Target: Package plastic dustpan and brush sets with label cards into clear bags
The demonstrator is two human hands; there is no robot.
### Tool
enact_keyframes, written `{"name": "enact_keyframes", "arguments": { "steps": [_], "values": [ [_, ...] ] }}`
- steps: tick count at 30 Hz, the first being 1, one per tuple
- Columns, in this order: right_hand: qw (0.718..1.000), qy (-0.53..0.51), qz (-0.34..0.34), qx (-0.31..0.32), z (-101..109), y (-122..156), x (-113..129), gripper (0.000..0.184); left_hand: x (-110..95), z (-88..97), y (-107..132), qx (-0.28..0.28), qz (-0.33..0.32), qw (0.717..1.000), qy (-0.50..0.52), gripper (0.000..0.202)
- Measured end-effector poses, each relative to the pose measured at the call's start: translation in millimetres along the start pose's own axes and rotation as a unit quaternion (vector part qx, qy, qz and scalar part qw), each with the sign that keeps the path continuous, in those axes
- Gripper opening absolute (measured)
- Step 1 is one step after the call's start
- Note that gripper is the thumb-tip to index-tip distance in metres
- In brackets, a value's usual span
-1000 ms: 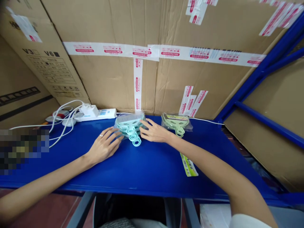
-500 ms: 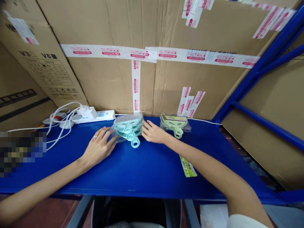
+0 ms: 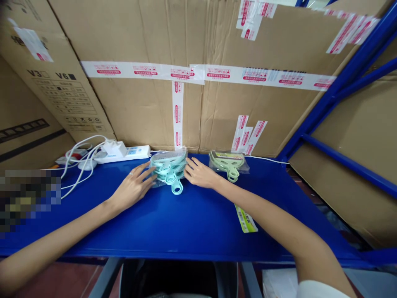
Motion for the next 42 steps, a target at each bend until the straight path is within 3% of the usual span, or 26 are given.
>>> {"name": "enact_keyframes", "arguments": {
  "steps": [6, 13, 18, 26, 37, 42],
  "values": [
    [0.998, -0.008, 0.033, 0.046, 2, -10, -1, 0.022, 2, -1.7, -2, -0.015, -0.019, 0.999, 0.027, 0.04],
    [0.994, -0.096, -0.024, 0.056, 41, -24, -58, 0.017, 46, 50.5, -39, -0.053, 0.076, 0.978, 0.184, 0.039],
    [0.98, -0.191, -0.038, 0.05, 61, -26, -85, 0.023, 68, 76.5, -64, -0.015, 0.105, 0.957, 0.272, 0.03],
    [0.964, -0.253, -0.044, 0.067, 69, -24, -95, 0.027, 72, 78.2, -68, 0.036, 0.136, 0.934, 0.329, 0.027],
    [0.958, -0.275, -0.072, 0.045, 77, -25, -115, 0.025, 88, 81.6, -81, 0.036, 0.188, 0.911, 0.364, 0.027],
    [0.954, -0.287, -0.087, 0.029, 83, -25, -125, 0.028, 89, 90.5, -86, 0.047, 0.221, 0.884, 0.41, 0.029]
  ]
}}
Point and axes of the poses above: each hand's wrist, its own y-axis away from the middle knuckle, its own z-axis out of the back of the hand, x = y × z, the point moved 7 cm from there along -y, towards the middle knuckle, and after that the axes turned 2 degrees about y, right-handed, at the moved point
